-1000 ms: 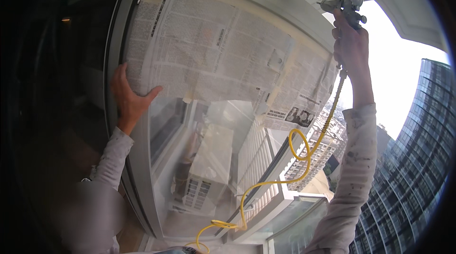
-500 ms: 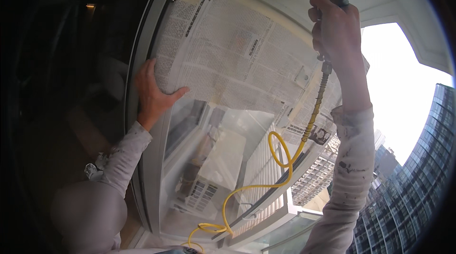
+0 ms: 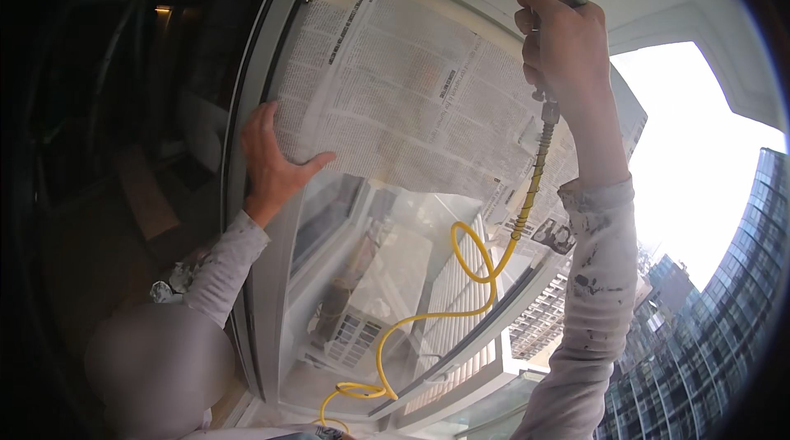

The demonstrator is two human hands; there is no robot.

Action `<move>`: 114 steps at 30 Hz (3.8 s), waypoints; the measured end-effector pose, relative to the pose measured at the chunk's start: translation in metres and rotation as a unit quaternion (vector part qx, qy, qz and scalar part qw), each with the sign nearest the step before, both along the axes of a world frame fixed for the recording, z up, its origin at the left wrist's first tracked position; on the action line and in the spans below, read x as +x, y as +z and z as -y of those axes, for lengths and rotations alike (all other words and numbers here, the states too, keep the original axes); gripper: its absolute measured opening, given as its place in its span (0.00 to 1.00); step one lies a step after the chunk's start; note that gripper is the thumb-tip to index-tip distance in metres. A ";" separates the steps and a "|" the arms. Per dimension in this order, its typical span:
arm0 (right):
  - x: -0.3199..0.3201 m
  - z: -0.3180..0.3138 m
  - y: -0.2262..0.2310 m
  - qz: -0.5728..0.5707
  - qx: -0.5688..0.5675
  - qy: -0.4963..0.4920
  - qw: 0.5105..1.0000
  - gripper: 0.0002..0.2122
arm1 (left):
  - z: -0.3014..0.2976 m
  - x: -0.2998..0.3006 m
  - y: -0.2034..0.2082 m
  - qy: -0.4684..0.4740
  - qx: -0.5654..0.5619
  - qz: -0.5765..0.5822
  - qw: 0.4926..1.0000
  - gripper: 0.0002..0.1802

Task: The person uses a pneumatic spray gun to apply white paint to a window frame on a balcony. They systematically cover the vertical and horizontal sections of the frame, pausing briefly to reload the paint cup. The surrounding glass is masked with newspaper to prevent overspray.

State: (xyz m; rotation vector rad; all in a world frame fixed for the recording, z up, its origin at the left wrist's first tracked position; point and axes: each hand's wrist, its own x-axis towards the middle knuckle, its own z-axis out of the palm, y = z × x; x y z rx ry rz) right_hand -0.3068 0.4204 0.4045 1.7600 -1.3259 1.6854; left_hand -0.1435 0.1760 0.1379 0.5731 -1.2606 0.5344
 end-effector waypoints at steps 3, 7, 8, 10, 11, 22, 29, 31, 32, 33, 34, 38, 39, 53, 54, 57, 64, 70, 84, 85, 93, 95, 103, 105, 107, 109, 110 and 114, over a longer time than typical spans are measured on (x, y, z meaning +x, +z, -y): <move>-0.038 -0.016 0.000 -0.055 -0.012 -0.084 0.995 0.10 | -0.003 0.004 0.001 0.002 0.000 -0.005 1.000 0.63; -0.082 -0.036 -0.002 -0.076 -0.046 -0.187 0.978 0.16 | -0.001 0.000 0.002 0.004 -0.006 -0.002 1.000 0.62; -0.088 -0.040 -0.003 -0.044 -0.055 -0.174 0.982 0.13 | -0.001 0.001 0.003 0.006 -0.009 -0.001 1.000 0.62; -0.062 -0.047 -0.012 0.097 -0.035 -0.115 0.988 0.10 | 0.000 0.004 0.002 0.011 -0.007 0.000 1.000 0.62; -0.053 -0.049 -0.019 0.088 -0.053 -0.117 0.988 0.14 | 0.000 0.004 0.002 0.007 -0.008 0.000 1.000 0.62; 0.031 0.002 -0.018 -0.015 -0.002 0.035 0.999 0.19 | -0.001 0.003 0.001 -0.012 -0.010 -0.008 1.000 0.62; 0.047 0.008 -0.026 -0.050 0.008 0.054 0.997 0.18 | -0.001 0.003 0.001 -0.007 -0.017 -0.005 1.000 0.62; 0.028 0.005 -0.027 -0.040 0.005 0.029 0.999 0.18 | -0.001 0.001 0.000 -0.011 -0.017 -0.007 1.000 0.63; 0.013 0.001 -0.027 -0.070 -0.010 0.013 0.997 0.18 | -0.002 -0.001 0.001 -0.016 -0.019 -0.009 1.000 0.63; -0.002 -0.003 -0.028 -0.099 -0.025 -0.004 0.995 0.18 | -0.003 -0.002 0.002 -0.022 -0.022 -0.010 0.999 0.63; -0.013 -0.010 -0.028 -0.091 -0.013 -0.072 0.993 0.09 | -0.002 -0.004 0.002 -0.018 -0.017 -0.009 1.000 0.63; -0.062 -0.030 -0.026 -0.029 0.003 -0.180 0.983 0.16 | -0.001 0.003 0.001 0.004 -0.012 -0.007 1.000 0.65; -0.078 -0.036 -0.025 -0.006 -0.013 -0.159 0.987 0.12 | -0.001 0.001 0.001 0.004 -0.014 -0.007 1.000 0.65; -0.077 -0.060 -0.051 0.132 -0.044 -0.095 0.986 0.17 | 0.007 0.004 -0.001 0.003 -0.037 -0.011 0.999 0.64; -0.069 -0.056 -0.051 0.103 -0.040 -0.095 0.989 0.12 | 0.008 0.004 -0.001 0.003 -0.042 -0.010 0.999 0.64; -0.050 -0.035 -0.047 -0.008 -0.046 -0.081 0.996 0.11 | 0.007 -0.001 0.000 0.007 -0.033 -0.007 0.999 0.63; 0.022 0.005 -0.043 -0.007 0.021 0.064 0.998 0.17 | 0.001 0.002 -0.001 -0.005 -0.010 -0.005 1.000 0.62; 0.033 0.007 -0.048 -0.026 0.021 0.057 0.998 0.18 | -0.001 0.001 0.001 -0.009 -0.013 -0.006 1.000 0.63; -0.123 -0.051 -0.062 0.147 -0.053 -0.107 0.982 0.15 | 0.001 -0.002 0.001 -0.013 -0.012 -0.016 1.000 0.63; -0.135 -0.057 -0.063 0.142 -0.053 -0.094 0.984 0.14 | 0.001 -0.002 0.001 -0.015 -0.015 -0.017 1.000 0.63; -0.210 -0.080 -0.060 0.147 -0.058 -0.182 0.970 0.18 | 0.002 -0.004 0.000 -0.011 -0.016 -0.020 1.000 0.62; -0.217 -0.083 -0.060 0.127 -0.080 -0.214 0.965 0.18 | 0.005 -0.004 0.001 -0.004 -0.025 -0.016 1.000 0.63; -0.160 -0.070 -0.051 0.147 -0.059 -0.126 0.979 0.18 | 0.005 -0.002 -0.002 -0.016 -0.022 -0.019 0.999 0.62; -0.140 -0.072 -0.042 0.144 -0.045 -0.107 0.983 0.17 | 0.005 -0.003 -0.002 -0.019 -0.021 -0.023 0.999 0.63; -0.144 -0.072 -0.031 0.023 -0.071 -0.125 0.989 0.17 | 0.006 -0.003 -0.001 -0.014 -0.022 -0.020 0.999 0.63; -0.141 -0.078 -0.025 0.095 -0.053 -0.062 0.992 0.17 | 0.006 -0.003 -0.001 -0.012 -0.025 -0.018 0.999 0.63; -0.145 -0.079 -0.023 0.095 -0.041 -0.073 0.992 0.16 | 0.006 -0.002 -0.001 -0.013 -0.026 -0.018 0.999 0.63; -0.174 -0.082 -0.011 0.097 -0.027 -0.106 0.989 0.16 | 0.008 -0.003 -0.002 -0.008 -0.027 -0.017 0.999 0.63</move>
